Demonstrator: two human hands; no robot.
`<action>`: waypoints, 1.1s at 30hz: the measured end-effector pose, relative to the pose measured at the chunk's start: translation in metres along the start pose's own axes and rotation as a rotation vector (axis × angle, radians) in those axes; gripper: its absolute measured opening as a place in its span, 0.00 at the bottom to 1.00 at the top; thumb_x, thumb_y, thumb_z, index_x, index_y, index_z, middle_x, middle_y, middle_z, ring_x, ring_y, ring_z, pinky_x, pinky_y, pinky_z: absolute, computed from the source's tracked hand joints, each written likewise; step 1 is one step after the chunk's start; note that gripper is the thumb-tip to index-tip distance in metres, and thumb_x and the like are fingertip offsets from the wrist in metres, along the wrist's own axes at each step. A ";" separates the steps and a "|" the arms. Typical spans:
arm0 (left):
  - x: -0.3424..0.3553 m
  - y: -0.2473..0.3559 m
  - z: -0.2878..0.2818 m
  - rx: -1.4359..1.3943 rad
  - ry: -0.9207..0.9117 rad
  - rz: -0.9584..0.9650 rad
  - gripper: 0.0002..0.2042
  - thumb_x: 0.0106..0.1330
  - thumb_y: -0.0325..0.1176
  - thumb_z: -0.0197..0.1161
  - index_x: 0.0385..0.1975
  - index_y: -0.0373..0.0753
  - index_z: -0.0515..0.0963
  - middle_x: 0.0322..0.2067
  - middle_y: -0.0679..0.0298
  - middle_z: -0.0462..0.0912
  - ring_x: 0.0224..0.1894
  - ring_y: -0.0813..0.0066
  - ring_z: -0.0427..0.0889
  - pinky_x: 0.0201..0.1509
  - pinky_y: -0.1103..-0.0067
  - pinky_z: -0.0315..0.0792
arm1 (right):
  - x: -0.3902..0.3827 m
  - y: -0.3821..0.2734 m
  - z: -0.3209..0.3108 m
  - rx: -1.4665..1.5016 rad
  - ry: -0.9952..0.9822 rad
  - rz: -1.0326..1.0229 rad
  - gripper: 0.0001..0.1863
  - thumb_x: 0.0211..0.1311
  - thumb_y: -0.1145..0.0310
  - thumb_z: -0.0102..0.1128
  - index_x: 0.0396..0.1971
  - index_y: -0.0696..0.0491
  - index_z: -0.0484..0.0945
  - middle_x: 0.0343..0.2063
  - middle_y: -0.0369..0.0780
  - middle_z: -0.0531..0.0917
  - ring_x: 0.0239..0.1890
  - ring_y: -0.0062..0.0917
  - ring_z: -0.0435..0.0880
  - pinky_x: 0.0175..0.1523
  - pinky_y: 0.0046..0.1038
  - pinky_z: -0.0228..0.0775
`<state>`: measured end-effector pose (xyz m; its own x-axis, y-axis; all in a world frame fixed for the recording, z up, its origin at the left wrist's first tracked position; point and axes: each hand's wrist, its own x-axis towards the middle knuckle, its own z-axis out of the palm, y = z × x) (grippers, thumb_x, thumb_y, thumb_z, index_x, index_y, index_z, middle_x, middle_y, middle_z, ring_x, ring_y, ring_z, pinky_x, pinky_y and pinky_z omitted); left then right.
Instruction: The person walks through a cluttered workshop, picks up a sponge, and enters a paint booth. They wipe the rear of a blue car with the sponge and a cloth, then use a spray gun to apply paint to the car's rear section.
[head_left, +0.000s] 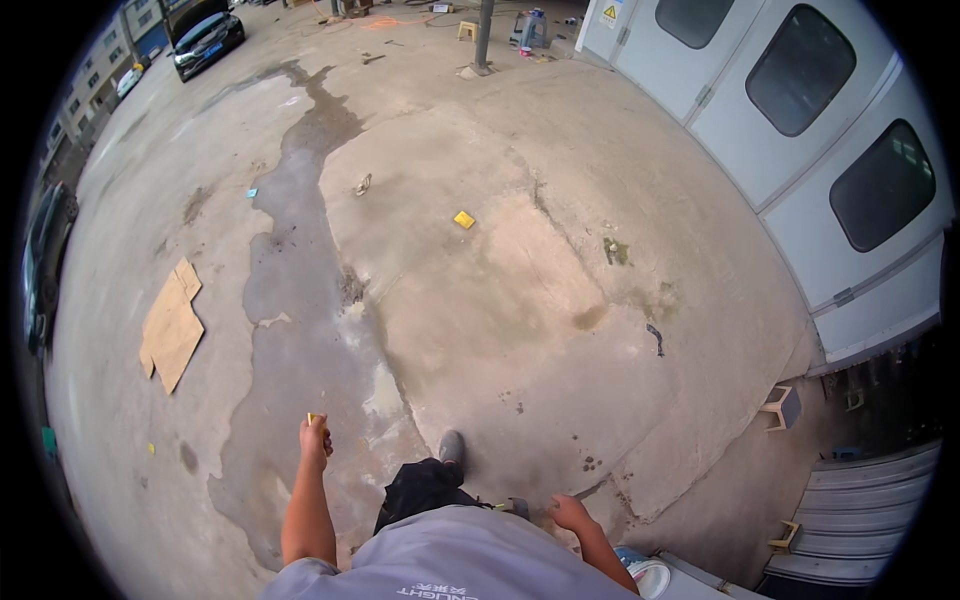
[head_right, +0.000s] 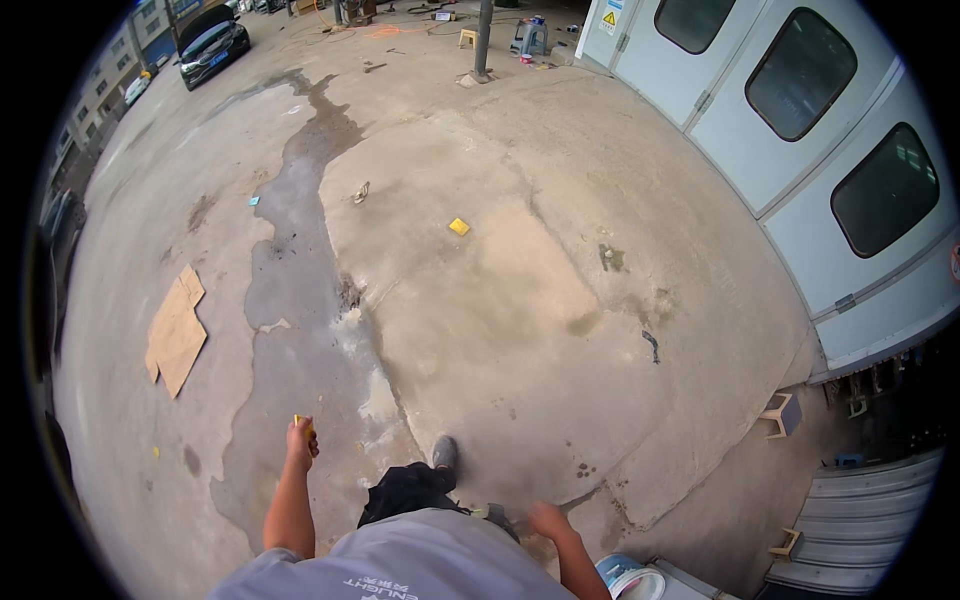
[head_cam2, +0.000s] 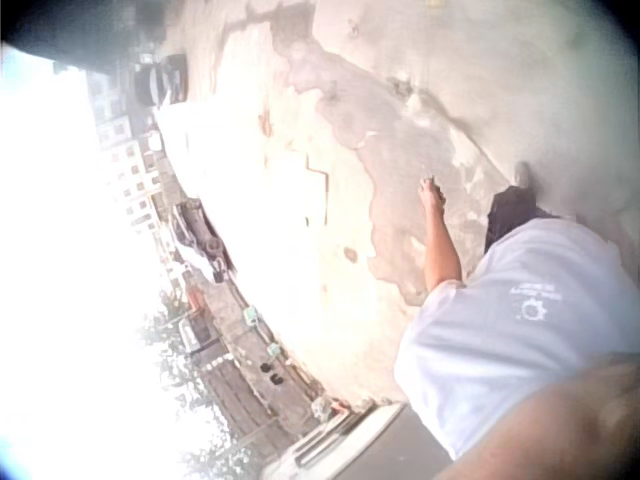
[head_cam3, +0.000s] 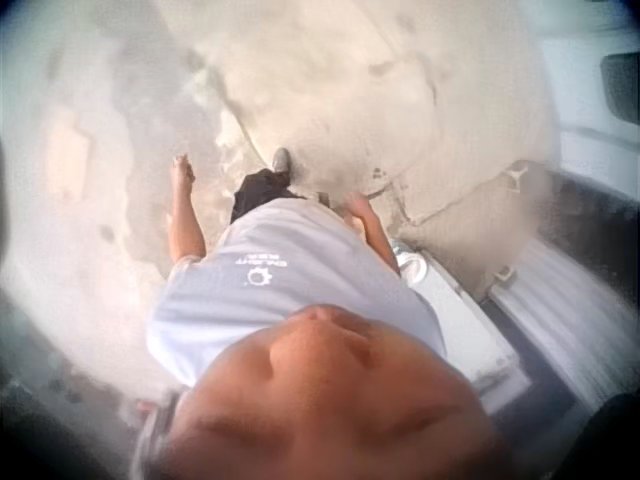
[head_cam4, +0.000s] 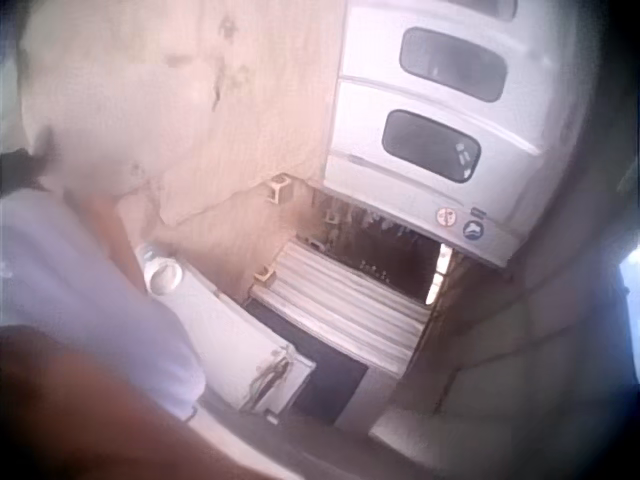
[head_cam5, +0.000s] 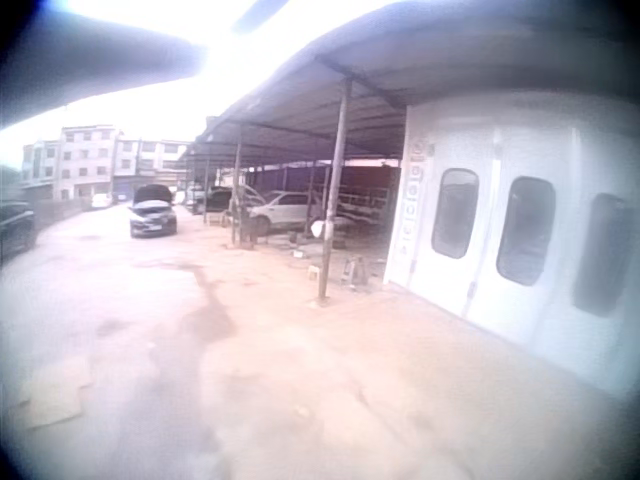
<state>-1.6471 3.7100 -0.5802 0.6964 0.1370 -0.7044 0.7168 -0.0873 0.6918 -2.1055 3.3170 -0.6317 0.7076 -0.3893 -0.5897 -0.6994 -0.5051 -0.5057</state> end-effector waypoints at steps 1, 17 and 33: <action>0.010 0.017 0.004 -0.027 0.070 0.007 0.12 0.62 0.42 0.60 0.31 0.42 0.67 0.18 0.66 0.70 0.13 0.78 0.66 0.12 0.78 0.59 | 0.019 0.021 0.002 0.003 0.137 0.015 0.19 0.54 0.61 0.57 0.38 0.62 0.78 0.40 0.54 0.82 0.45 0.48 0.81 0.49 0.40 0.73; 0.215 0.207 0.094 0.077 0.418 0.085 0.17 0.72 0.46 0.53 0.24 0.41 0.67 0.13 0.69 0.63 0.11 0.76 0.61 0.13 0.77 0.55 | 0.325 0.015 -0.132 -0.849 -0.474 -0.086 0.21 0.45 0.50 0.72 0.34 0.48 0.84 0.36 0.42 0.85 0.41 0.38 0.84 0.44 0.40 0.76; 0.305 0.294 0.173 -0.427 0.730 -0.528 0.34 0.62 0.72 0.44 0.35 0.42 0.76 0.17 0.63 0.66 0.16 0.68 0.63 0.18 0.69 0.54 | 0.897 -0.286 -0.439 0.303 0.235 0.097 0.02 0.50 0.77 0.57 0.21 0.55 0.75 0.20 0.40 0.75 0.19 0.32 0.79 0.21 0.35 0.72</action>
<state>-1.2185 3.5557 -0.6190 -0.0022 0.6419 -0.7668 0.7567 0.5023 0.4184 -1.2261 2.7743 -0.7396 0.6156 -0.6079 -0.5014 -0.7377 -0.2209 -0.6380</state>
